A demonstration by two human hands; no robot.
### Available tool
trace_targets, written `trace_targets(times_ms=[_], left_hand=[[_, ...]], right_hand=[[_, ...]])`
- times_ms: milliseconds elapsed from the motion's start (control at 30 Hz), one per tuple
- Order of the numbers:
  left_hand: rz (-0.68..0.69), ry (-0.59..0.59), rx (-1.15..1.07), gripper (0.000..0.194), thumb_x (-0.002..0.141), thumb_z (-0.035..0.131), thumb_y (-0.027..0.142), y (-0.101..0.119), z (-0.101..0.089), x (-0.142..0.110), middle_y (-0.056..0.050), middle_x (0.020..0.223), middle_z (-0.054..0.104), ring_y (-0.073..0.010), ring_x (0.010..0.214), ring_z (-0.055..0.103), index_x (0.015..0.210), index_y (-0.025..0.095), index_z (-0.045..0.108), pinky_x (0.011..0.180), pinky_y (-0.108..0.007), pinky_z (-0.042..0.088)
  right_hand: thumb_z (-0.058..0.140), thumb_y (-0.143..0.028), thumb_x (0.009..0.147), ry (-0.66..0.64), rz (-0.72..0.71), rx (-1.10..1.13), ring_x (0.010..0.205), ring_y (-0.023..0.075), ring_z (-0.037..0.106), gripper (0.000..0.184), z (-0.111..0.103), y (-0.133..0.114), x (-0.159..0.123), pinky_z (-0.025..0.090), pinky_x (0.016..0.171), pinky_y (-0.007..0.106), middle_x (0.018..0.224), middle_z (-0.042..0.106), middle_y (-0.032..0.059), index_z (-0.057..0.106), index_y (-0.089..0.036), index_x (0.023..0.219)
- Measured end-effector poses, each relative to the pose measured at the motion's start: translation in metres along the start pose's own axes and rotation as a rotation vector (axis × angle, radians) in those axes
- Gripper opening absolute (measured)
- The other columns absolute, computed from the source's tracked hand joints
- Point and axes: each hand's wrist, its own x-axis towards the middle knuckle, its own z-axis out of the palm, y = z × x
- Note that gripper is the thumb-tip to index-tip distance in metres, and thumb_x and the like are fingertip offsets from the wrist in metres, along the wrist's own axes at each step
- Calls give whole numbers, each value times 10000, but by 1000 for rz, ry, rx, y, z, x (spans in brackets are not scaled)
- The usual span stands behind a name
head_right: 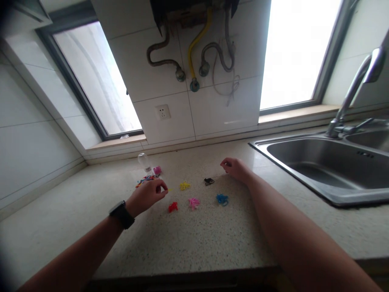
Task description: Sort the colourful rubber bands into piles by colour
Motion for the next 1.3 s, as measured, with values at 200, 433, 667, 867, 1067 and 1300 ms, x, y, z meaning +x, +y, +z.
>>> trace_targets(times_ms=[200,433,667,867,1067,1300], left_hand=[[-8,36,76,243,881,550,403,34,14,26,-22,781,693,-164,711,629,952,227,702,636,-269,396],[-18,17,153,245,897,542,384,39,20,38,-61,881,722,-203,819,666,990,229,708,722,-301,451],[14,-24,119,271,950,446,348,51,12,-10,-52,818,719,-183,712,661,1053,229,667,663,-291,442],[518,-224,-176,255,867,544,217,72,20,-73,24,722,693,-117,618,624,1094,257,652,610,-225,434],[880,-191,-254,168,943,550,298,76,53,-79,49,716,703,-84,608,630,1070,248,648,519,-203,388],[929,-137,-226,169,956,542,347,71,58,-79,62,707,679,-77,612,608,1054,244,633,494,-232,353]], right_hand=[[527,-424,858,-23,-3,-8,587,148,576,320,0,-6,-2,424,588,270,630,646,9,712,-173,934],[532,-420,859,-38,3,24,584,148,574,311,0,-5,0,423,585,268,620,639,6,705,-168,919],[526,-432,856,-29,2,19,577,146,572,324,3,0,1,417,577,262,619,641,8,713,-174,920],[526,-438,864,-44,3,-16,596,154,583,319,3,4,1,417,587,267,635,642,10,707,-185,938],[522,-443,868,-62,9,-53,604,158,587,327,0,-2,0,426,608,276,647,642,11,697,-180,956],[519,-460,866,-90,18,-93,616,167,577,354,-4,-13,-3,429,616,290,664,644,22,691,-169,970]])
